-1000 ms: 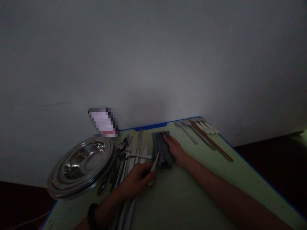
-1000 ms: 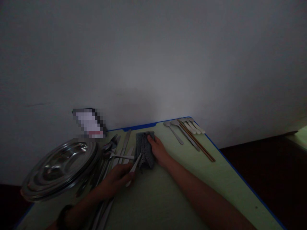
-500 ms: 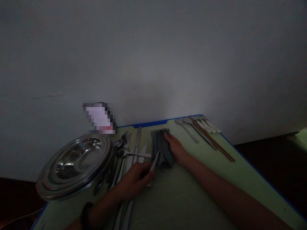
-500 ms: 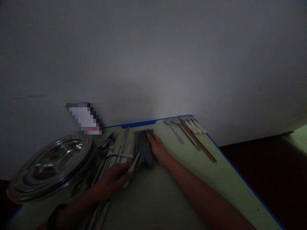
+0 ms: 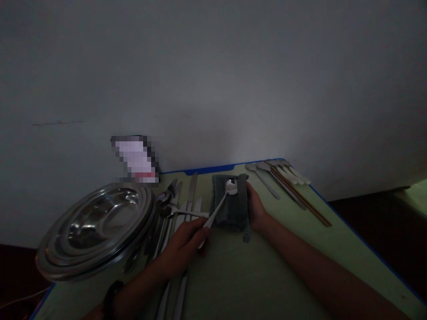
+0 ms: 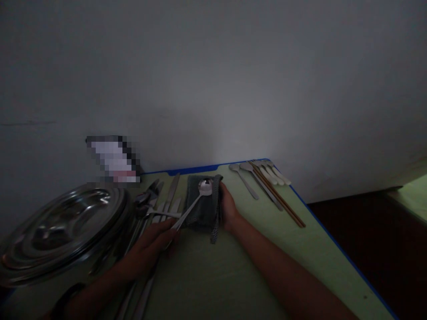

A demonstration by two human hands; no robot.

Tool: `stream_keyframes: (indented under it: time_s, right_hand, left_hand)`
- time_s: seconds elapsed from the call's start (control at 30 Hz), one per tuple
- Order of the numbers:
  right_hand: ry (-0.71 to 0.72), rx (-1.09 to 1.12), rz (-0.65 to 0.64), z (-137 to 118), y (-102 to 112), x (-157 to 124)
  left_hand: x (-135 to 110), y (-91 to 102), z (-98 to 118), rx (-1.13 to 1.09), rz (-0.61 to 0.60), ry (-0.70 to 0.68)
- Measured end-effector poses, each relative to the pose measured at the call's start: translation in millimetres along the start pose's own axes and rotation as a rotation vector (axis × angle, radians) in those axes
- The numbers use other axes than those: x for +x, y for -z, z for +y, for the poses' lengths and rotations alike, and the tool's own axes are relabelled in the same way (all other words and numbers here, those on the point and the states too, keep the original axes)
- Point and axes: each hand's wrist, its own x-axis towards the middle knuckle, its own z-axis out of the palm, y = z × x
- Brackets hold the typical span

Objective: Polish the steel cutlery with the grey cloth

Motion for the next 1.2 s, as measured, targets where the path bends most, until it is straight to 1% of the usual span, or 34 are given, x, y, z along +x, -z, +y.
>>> stream_keyframes:
  time_s: [0.07,0.17,0.23,0.3,0.37,0.53,0.67,0.8,0.87,0.9,1.0,1.07,1.13,1.2]
  right_hand:
    - [0.014,-0.043,-0.012,1.1,0.5,1.3]
    - [0.022,-0.099,0.016,4.2,0.8,3.8]
    - [0.087,-0.140,0.027,6.6,1.2,5.0]
    - [0.176,-0.192,0.011,8.7,1.8,5.4]
    - [0.217,-0.235,-0.011,10.1,2.9,5.3]
    - [0.225,-0.290,-0.020,9.6,4.6,3.3]
    - [0.212,-0.326,0.026,7.7,3.3,1.3]
    - [0.225,-0.340,0.035,7.9,2.6,1.7]
    - [0.220,-0.310,0.041,7.7,2.3,2.0]
    - [0.189,-0.275,0.049,7.3,2.0,1.8]
    - [0.030,-0.140,0.049,4.9,1.1,0.5]
    - [-0.026,-0.091,0.024,3.7,1.1,-0.1]
    - [0.005,-0.095,0.011,3.8,2.1,0.5]
    - [0.082,-0.139,0.004,5.3,3.8,2.1]
  left_hand:
    - [0.7,-0.8,-1.2,0.005,-0.015,-0.010]
    - [1.2,-2.1,-2.8,0.050,-0.021,-0.024]
    - [1.2,-2.7,-3.2,0.078,-0.042,-0.024]
    - [0.9,-2.9,-3.3,0.102,-0.064,-0.033]
    - [0.4,-3.0,-3.5,0.117,-0.080,-0.043]
    - [-0.5,-3.8,-5.2,0.132,-0.093,-0.037]
    - [-0.1,-5.3,-5.3,0.109,-0.115,-0.040]
    - [0.7,-5.8,-2.6,0.125,-0.111,-0.053]
    - [0.8,-5.7,-1.1,0.141,-0.106,-0.053]
    - [0.8,-5.7,-0.5,0.149,-0.098,-0.053]
    - [0.9,-5.7,-0.7,0.162,-0.090,-0.055]
    - [1.2,-5.7,-1.8,0.170,-0.104,-0.058]
    - [1.4,-5.5,-2.6,0.187,-0.113,-0.068]
    - [0.9,-5.3,-2.8,0.208,-0.106,-0.076]
